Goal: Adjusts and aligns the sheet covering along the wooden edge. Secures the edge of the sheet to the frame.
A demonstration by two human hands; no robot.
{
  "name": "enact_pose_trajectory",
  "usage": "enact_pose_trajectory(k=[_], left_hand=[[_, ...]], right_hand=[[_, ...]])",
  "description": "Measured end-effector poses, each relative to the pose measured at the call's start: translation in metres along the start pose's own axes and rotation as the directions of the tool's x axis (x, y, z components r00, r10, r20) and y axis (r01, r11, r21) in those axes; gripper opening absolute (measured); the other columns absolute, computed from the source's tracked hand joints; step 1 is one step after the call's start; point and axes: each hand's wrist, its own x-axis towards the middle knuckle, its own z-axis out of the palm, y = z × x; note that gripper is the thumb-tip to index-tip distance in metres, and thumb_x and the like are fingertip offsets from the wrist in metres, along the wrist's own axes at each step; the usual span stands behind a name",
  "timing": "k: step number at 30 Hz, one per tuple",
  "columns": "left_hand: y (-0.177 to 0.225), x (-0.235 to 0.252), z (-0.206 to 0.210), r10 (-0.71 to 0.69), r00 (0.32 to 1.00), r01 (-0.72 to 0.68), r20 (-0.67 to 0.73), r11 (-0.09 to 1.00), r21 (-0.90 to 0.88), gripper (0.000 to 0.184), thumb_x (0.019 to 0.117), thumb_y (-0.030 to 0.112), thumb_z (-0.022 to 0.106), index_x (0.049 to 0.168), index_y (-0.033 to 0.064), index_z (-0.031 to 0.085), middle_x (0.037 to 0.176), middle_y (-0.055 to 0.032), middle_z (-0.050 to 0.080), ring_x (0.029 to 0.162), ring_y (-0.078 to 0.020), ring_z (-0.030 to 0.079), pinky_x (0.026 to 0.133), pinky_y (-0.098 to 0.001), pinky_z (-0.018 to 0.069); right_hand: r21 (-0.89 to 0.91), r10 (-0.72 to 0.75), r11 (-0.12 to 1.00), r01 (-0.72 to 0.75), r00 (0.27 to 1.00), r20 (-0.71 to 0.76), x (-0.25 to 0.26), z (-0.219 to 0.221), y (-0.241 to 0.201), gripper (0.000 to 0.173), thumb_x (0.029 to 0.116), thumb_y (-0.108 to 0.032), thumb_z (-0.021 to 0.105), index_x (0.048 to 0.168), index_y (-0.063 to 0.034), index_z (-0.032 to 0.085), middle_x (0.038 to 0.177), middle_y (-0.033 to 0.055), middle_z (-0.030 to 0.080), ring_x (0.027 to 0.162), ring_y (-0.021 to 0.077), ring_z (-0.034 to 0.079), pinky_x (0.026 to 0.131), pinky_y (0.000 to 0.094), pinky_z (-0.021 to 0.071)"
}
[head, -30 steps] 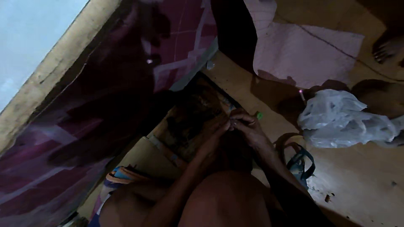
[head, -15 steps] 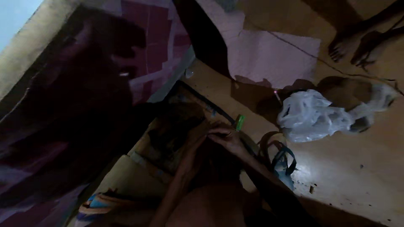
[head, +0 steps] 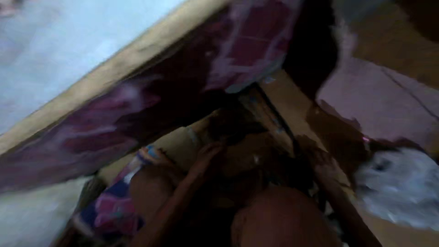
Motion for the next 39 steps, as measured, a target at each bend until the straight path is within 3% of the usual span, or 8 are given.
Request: enact_pose_trajectory(k=[6, 12, 14, 21, 30, 32, 34, 39], left_hand=[[-0.002, -0.054, -0.113, 0.172, 0.923, -0.161, -0.344, 0.985, 0.062, 0.024, 0.1044, 0.015, 0.057, 0.121, 0.0003, 0.065, 0.109, -0.0031, 0.071, 0.097, -0.0048, 0.067, 0.088, -0.0240, 0.0562], [-0.042, -0.068, -0.202, 0.218, 0.754, -0.383, -0.619, 0.912, -0.145, 0.014, 0.1022, 0.006, 0.059, 0.110, -0.0026, 0.066, 0.097, -0.0060, 0.071, 0.084, -0.0112, 0.069, 0.078, -0.0277, 0.0593], [-0.046, -0.067, -0.219, 0.230, 0.727, -0.415, -0.647, 0.898, -0.147, 0.013, 0.1011, 0.006, 0.061, 0.109, -0.0023, 0.067, 0.094, -0.0048, 0.071, 0.081, -0.0096, 0.069, 0.076, -0.0268, 0.0589], [-0.067, -0.043, -0.258, 0.362, 0.631, -0.457, -0.686, 0.888, 0.048, 0.013, 0.0969, 0.007, 0.068, 0.106, -0.0024, 0.070, 0.089, -0.0031, 0.071, 0.075, -0.0037, 0.065, 0.073, -0.0231, 0.0566], [-0.098, 0.003, -0.282, 0.494, 0.585, -0.476, -0.643, 0.851, 0.221, 0.015, 0.0972, 0.012, 0.069, 0.106, 0.0000, 0.072, 0.098, -0.0069, 0.073, 0.081, -0.0086, 0.068, 0.076, -0.0273, 0.0584], [-0.103, 0.015, -0.283, 0.489, 0.588, -0.447, -0.644, 0.860, 0.245, 0.015, 0.0979, 0.014, 0.069, 0.106, 0.0009, 0.072, 0.098, -0.0076, 0.073, 0.080, -0.0101, 0.068, 0.074, -0.0290, 0.0581], [-0.107, 0.024, -0.281, 0.482, 0.583, -0.437, -0.654, 0.865, 0.248, 0.015, 0.0974, 0.013, 0.069, 0.106, 0.0009, 0.073, 0.099, -0.0084, 0.074, 0.081, -0.0109, 0.070, 0.076, -0.0298, 0.0591], [-0.131, 0.038, -0.290, 0.540, 0.554, -0.455, -0.633, 0.834, 0.313, 0.018, 0.0973, 0.013, 0.069, 0.110, 0.0011, 0.074, 0.102, -0.0082, 0.075, 0.084, -0.0112, 0.071, 0.079, -0.0306, 0.0603]], right_hand=[[-0.047, 0.257, 0.962, -0.270, 0.828, 0.499, 0.059, -0.138, -0.140, 0.044, 0.1099, -0.012, 0.038, 0.142, 0.0162, 0.047, 0.148, 0.0359, 0.046, 0.140, 0.0501, 0.043, 0.119, 0.0559, 0.0295], [0.371, -0.310, 0.889, 0.269, 0.949, 0.056, 0.122, -0.125, -0.159, 0.037, 0.1029, -0.015, 0.054, 0.126, 0.0141, 0.059, 0.106, 0.0311, 0.067, 0.087, 0.0321, 0.069, 0.081, 0.0451, 0.0578], [0.442, -0.544, 0.768, 0.464, 0.836, 0.068, 0.160, -0.134, -0.205, 0.039, 0.1002, -0.024, 0.056, 0.126, 0.0057, 0.061, 0.104, 0.0192, 0.069, 0.083, 0.0147, 0.068, 0.074, 0.0314, 0.0583], [0.453, -0.870, 0.462, 0.762, 0.290, 0.399, 0.197, -0.149, -0.444, 0.034, 0.1044, -0.012, 0.054, 0.137, -0.0044, 0.061, 0.118, 0.0167, 0.070, 0.101, 0.0283, 0.070, 0.091, 0.0476, 0.0561], [0.491, -0.492, 0.858, 0.152, 0.523, 0.696, 0.188, 0.026, -0.519, 0.056, 0.1131, -0.040, 0.029, 0.135, 0.0015, 0.059, 0.128, 0.0264, 0.062, 0.114, 0.0357, 0.061, 0.100, 0.0527, 0.0466], [0.615, -0.416, 0.780, -0.113, 0.641, 0.645, 0.187, 0.057, -0.514, 0.052, 0.1136, -0.035, 0.031, 0.134, 0.0033, 0.060, 0.128, 0.0227, 0.063, 0.115, 0.0287, 0.061, 0.102, 0.0449, 0.0475], [0.712, -0.333, 0.624, -0.322, 0.715, 0.615, 0.183, 0.079, -0.513, 0.048, 0.1138, -0.031, 0.030, 0.114, 0.0025, 0.064, 0.093, 0.0094, 0.063, 0.079, 0.0137, 0.060, 0.075, 0.0304, 0.0522], [0.716, -0.352, 0.454, -0.530, 0.631, 0.691, 0.178, 0.105, -0.524, 0.053, 0.1140, -0.037, 0.022, 0.117, -0.0014, 0.061, 0.076, 0.0015, 0.058, 0.061, 0.0099, 0.055, 0.058, 0.0267, 0.0504]])
